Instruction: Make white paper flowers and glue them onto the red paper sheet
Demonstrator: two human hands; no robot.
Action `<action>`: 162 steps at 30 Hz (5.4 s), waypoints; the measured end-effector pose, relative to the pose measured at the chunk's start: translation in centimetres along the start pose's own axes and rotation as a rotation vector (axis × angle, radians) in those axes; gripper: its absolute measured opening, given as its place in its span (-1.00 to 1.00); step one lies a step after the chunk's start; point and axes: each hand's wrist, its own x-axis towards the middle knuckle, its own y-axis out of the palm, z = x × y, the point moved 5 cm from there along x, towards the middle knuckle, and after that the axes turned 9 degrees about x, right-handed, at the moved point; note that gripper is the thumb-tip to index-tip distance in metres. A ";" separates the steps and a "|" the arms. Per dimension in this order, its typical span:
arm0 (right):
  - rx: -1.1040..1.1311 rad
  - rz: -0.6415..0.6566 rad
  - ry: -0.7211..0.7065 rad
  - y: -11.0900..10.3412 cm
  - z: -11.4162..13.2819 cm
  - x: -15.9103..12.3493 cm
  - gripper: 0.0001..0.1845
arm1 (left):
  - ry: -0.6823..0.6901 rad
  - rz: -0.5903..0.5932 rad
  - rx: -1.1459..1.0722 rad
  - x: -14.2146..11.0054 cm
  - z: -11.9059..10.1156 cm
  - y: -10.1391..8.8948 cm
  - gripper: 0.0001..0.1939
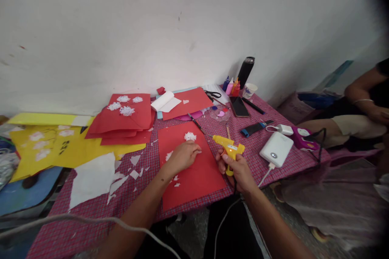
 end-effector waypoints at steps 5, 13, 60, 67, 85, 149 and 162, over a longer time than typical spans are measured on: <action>-0.006 0.001 -0.015 -0.1 -0.1 0.0 -0.74 | -0.001 -0.001 0.010 0.0 -0.1 -0.1 -0.74; -0.009 -0.004 -0.006 -0.2 -0.1 0.0 -0.72 | -0.006 0.000 0.019 0.1 -0.2 0.2 -0.74; -0.017 0.029 -0.021 -0.8 -0.4 0.0 -0.80 | -0.167 0.071 0.001 -8.6 1.2 -4.3 -0.83; -0.032 0.020 -0.021 -0.9 -0.6 0.1 -0.79 | -0.416 -0.024 -0.687 -9.1 3.5 -4.3 -0.82; 0.001 0.050 -0.006 -0.4 -0.4 0.0 -0.82 | -0.538 -0.121 -1.333 -8.5 3.4 -3.1 -0.73; -0.252 -0.148 0.054 7.6 -0.3 0.1 -0.66 | -0.294 -0.048 -1.250 -3.5 -0.3 -0.7 -0.83; -0.273 -0.156 0.042 7.9 -0.3 0.0 -0.73 | -0.255 -0.080 -1.186 -3.5 -0.1 -0.6 -0.82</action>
